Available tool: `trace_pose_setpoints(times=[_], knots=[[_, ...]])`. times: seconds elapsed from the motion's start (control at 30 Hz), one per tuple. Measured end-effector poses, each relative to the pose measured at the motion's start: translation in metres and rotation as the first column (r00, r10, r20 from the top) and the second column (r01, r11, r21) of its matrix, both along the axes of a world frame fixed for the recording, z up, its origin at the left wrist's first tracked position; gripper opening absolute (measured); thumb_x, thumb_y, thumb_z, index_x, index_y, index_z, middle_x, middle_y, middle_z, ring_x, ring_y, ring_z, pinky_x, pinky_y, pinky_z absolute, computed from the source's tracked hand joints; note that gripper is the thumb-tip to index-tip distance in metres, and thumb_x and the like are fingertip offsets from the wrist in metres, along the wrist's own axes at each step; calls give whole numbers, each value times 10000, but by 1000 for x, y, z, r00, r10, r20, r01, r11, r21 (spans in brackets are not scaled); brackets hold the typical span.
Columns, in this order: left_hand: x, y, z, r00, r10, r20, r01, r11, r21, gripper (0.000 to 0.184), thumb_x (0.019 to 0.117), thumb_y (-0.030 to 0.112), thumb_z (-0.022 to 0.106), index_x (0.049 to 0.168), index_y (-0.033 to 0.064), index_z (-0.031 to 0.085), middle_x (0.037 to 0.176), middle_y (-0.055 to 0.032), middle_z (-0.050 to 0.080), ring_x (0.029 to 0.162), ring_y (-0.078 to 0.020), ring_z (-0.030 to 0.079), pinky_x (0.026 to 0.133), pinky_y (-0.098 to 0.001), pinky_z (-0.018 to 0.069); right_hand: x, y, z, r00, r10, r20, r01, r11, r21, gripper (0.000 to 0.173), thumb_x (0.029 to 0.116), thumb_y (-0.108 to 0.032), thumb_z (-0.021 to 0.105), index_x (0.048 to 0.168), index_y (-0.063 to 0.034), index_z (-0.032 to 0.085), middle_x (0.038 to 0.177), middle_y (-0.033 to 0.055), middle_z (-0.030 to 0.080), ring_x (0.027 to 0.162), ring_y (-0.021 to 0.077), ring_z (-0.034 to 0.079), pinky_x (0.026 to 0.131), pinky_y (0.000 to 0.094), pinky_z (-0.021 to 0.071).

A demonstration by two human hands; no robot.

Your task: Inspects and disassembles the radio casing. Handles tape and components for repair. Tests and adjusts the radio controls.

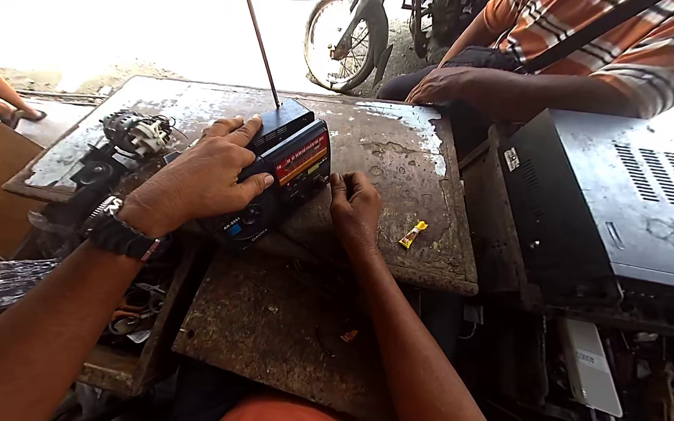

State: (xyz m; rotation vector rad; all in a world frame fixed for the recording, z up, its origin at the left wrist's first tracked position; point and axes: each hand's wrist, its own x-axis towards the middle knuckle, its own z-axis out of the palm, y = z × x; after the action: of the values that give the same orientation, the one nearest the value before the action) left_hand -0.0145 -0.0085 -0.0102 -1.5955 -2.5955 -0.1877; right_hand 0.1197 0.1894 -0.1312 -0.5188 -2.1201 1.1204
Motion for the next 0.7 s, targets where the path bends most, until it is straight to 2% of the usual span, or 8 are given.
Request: trace_pose_setpoints(times=[0.07, 0.13, 0.23, 0.37, 0.5, 0.57, 0.7], knots=[[0, 0, 0, 1000, 10, 2, -10, 1000, -4, 586, 990, 562, 455, 852, 58, 720, 1619, -170, 381, 1519, -375, 301, 1184, -564, 324, 0, -4, -1, 999, 28, 46, -31, 997, 71, 419, 1080, -448, 478, 863, -108, 592, 602, 43, 503, 458, 191, 466, 414, 383, 380], [0, 0, 0, 1000, 13, -1, -13, 1000, 0, 591, 986, 571, 447, 848, 64, 717, 1621, -157, 385, 1519, -372, 303, 1177, -566, 329, -3, -9, -3, 995, 73, 67, -84, 979, 184, 468, 1064, -476, 502, 788, -113, 603, 607, 38, 530, 494, 190, 518, 442, 406, 421], [-1, 0, 0, 1000, 2, -6, -2, 1000, 7, 595, 988, 562, 449, 848, 47, 712, 1616, -169, 387, 1512, -385, 311, 1174, -576, 331, -5, -17, -1, 980, 95, 176, -145, 944, 298, 447, 1040, -477, 536, 829, -102, 661, 679, 48, 609, 614, 222, 625, 544, 456, 501], [0, 1, 1, 1000, 11, -4, -11, 1000, 0, 590, 990, 552, 446, 858, 45, 718, 1619, -171, 384, 1514, -389, 308, 1179, -580, 320, -9, -20, -3, 980, 108, 168, -165, 912, 376, 420, 1037, -436, 554, 816, -88, 635, 703, 56, 605, 645, 233, 635, 552, 446, 506], [1, 1, 1, 1000, 25, -1, -25, 1000, 4, 567, 992, 546, 455, 847, 62, 713, 1629, -152, 373, 1518, -384, 298, 1171, -576, 332, -9, -22, -4, 981, 112, 157, -166, 905, 393, 323, 976, -371, 680, 920, -55, 646, 754, 76, 626, 664, 250, 651, 572, 458, 538], [1, 1, 2, 999, 32, 7, -32, 999, -1, 565, 992, 544, 460, 857, 61, 719, 1630, -146, 373, 1517, -382, 300, 1168, -575, 335, -10, -23, -3, 980, 114, 163, -169, 907, 385, 304, 962, -351, 699, 954, -52, 652, 759, 72, 629, 655, 245, 645, 572, 456, 540], [0, 1, 0, 999, 35, 4, -35, 999, 4, 555, 989, 538, 463, 865, 63, 722, 1625, -144, 381, 1514, -379, 307, 1174, -566, 330, -10, -23, -3, 980, 90, 178, -153, 910, 385, 337, 996, -374, 646, 888, -55, 656, 741, 78, 631, 665, 251, 657, 584, 458, 544]])
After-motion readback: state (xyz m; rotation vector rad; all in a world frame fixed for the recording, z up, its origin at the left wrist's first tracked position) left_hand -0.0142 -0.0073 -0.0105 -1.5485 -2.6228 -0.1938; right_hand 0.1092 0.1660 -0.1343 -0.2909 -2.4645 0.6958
